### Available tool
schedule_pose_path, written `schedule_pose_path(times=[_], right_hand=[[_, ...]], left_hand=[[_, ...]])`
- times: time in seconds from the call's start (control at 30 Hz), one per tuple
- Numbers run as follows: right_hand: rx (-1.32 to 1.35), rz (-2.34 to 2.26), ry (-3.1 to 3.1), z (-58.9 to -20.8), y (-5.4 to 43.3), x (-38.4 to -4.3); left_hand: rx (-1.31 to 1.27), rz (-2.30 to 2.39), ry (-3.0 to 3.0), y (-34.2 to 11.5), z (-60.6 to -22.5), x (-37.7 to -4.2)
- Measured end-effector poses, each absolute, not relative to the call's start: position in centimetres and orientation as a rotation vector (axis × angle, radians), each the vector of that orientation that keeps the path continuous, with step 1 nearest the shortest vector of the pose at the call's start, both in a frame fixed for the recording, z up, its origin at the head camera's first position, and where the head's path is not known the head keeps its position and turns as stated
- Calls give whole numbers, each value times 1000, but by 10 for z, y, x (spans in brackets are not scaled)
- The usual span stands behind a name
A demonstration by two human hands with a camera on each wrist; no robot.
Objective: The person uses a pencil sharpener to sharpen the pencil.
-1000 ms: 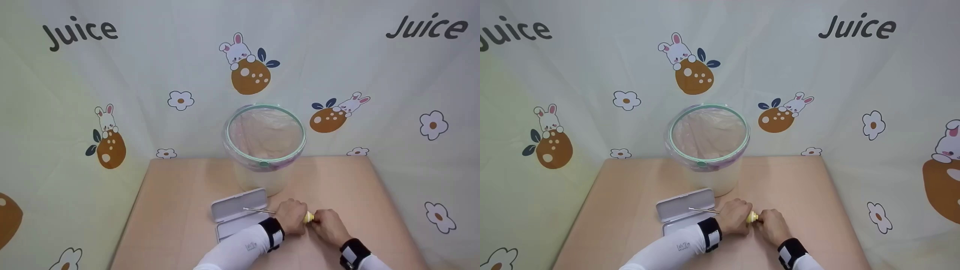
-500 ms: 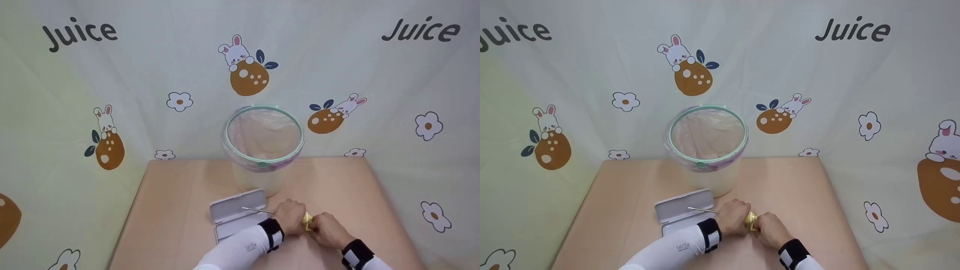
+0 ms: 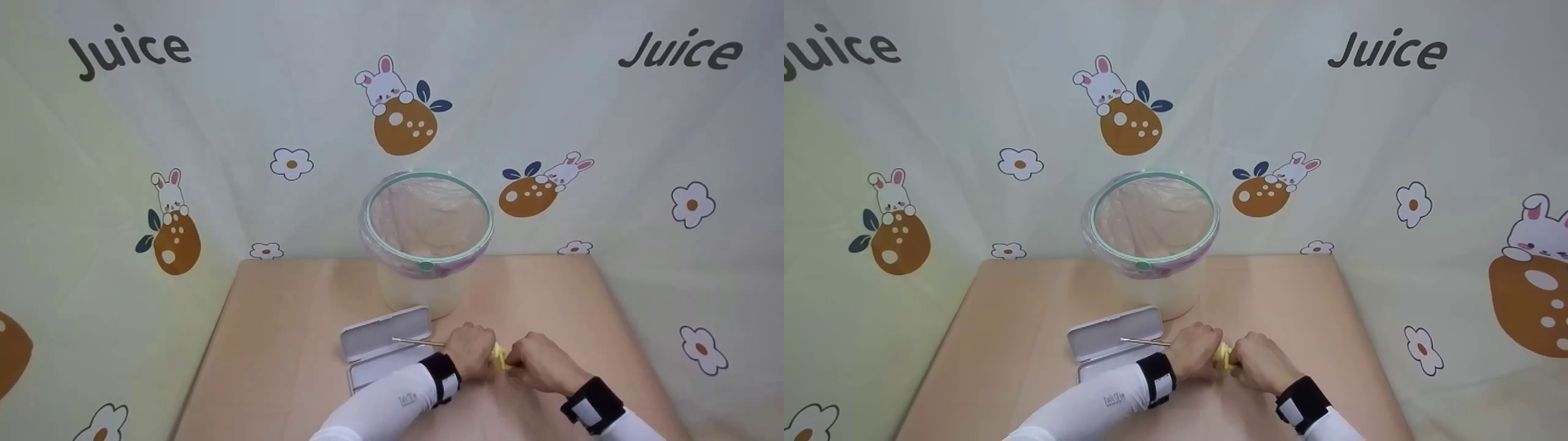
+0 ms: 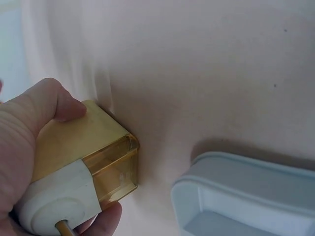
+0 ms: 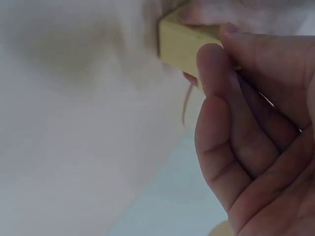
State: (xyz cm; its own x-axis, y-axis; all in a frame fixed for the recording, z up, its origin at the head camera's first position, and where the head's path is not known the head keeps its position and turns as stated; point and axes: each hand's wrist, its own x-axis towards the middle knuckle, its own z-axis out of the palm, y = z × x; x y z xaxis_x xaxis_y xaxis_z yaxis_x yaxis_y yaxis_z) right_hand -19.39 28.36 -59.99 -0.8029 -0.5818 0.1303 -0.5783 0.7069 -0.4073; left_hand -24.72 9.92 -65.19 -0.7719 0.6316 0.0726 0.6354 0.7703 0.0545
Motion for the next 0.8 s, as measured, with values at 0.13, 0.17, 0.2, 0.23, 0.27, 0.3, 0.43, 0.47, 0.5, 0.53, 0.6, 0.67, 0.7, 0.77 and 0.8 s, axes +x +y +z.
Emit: schedule_pose_path(times=[0.13,0.17,0.2,0.23,0.27,0.3,0.43,0.47,0.5,0.53,0.6,0.67,0.7,0.77,0.8], right_hand=[[-974,-655,2913,-591,284,-197],[-961,-650,2926,-590,285,-198],[-949,-644,2940,-588,286,-199],[-931,-640,2954,-587,287,-201],[-918,-637,2971,-586,288,-202],[-912,-634,2986,-584,288,-204],[-899,-654,3008,-581,292,-209],[-893,-660,3014,-581,292,-210],[-887,-665,3022,-580,293,-211],[-875,-664,3032,-580,293,-211],[-867,-655,3050,-579,293,-212],[-875,-640,3069,-580,293,-212],[-884,-635,3083,-581,293,-212],[-925,-604,3129,-583,293,-213],[-934,-587,3156,-585,294,-214]], left_hand=[[-1051,-108,-2938,98,-651,-247],[-1056,-98,-2942,98,-651,-247],[-1060,-89,-2944,99,-650,-247],[-1063,-79,-2949,99,-650,-247],[-1064,-78,-2955,99,-650,-247],[-1064,-77,-2959,99,-650,-247],[-1064,-86,-2974,100,-648,-248],[-1067,-85,-2973,100,-648,-249],[-1068,-81,-2967,100,-648,-249],[-1066,-76,-2963,100,-647,-249],[-1067,-70,-2955,99,-647,-249],[-1070,-74,-2950,98,-647,-249],[-1074,-73,-2947,97,-647,-249],[-1084,-69,-2939,97,-646,-248],[-1088,-63,-2934,97,-646,-248]])
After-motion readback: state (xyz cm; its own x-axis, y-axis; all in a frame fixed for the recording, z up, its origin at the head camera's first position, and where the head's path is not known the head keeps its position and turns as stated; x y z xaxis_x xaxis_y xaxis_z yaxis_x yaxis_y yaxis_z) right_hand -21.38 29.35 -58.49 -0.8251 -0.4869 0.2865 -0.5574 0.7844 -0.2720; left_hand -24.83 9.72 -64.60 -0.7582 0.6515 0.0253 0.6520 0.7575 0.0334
